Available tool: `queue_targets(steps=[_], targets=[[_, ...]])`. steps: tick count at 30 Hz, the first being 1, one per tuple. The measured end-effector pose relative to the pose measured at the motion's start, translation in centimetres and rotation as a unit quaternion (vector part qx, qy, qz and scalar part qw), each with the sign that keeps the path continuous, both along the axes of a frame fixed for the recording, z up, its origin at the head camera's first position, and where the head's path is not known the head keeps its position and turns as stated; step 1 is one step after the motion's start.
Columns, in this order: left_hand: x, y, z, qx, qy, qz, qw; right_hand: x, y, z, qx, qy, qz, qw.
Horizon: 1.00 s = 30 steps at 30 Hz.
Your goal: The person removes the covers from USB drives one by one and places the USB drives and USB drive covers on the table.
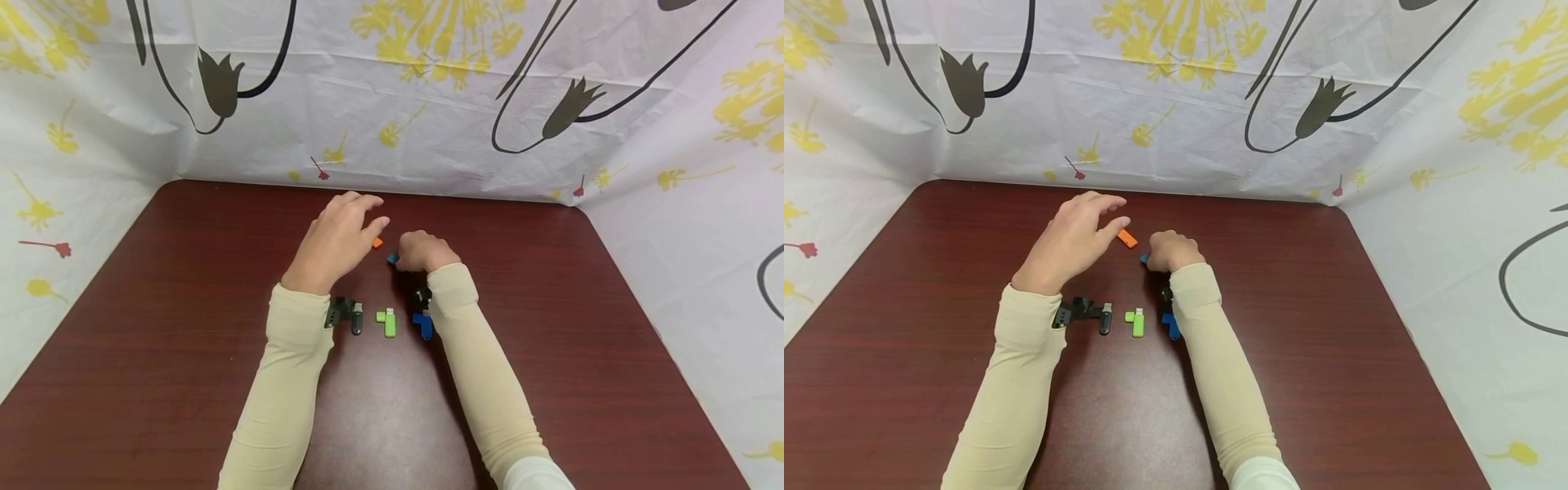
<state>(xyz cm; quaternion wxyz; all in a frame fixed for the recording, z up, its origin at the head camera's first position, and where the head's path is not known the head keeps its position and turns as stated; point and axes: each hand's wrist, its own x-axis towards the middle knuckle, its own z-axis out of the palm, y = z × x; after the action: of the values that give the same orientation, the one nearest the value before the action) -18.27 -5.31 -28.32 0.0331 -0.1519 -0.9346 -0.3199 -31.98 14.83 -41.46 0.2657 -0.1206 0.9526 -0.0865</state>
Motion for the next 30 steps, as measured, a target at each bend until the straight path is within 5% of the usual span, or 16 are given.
queue_targets(steps=[4,6,18,24,30], targets=[[0.0,0.0,0.0,-0.002,-0.002,-0.001,1.0000,5.6,-0.9,7.4,-0.041,0.018,-0.007,0.9990],[0.0,0.0,-0.1,-0.004,-0.004,-0.004,1.0000,6.7,-0.4,8.9,-0.075,0.033,-0.002,0.9966],[-0.3,0.5,-0.2,-0.022,-0.021,-0.022,0.9993,10.0,0.0,13.8,-0.120,0.174,0.021,0.9772],[-0.4,0.4,-0.4,-0.011,0.000,-0.039,0.9992,10.9,-0.6,14.3,-0.148,0.238,0.062,0.9579],[-0.4,0.4,-0.5,-0.002,0.017,-0.047,0.9987,11.5,-0.7,14.5,-0.164,0.262,0.069,0.9485]])
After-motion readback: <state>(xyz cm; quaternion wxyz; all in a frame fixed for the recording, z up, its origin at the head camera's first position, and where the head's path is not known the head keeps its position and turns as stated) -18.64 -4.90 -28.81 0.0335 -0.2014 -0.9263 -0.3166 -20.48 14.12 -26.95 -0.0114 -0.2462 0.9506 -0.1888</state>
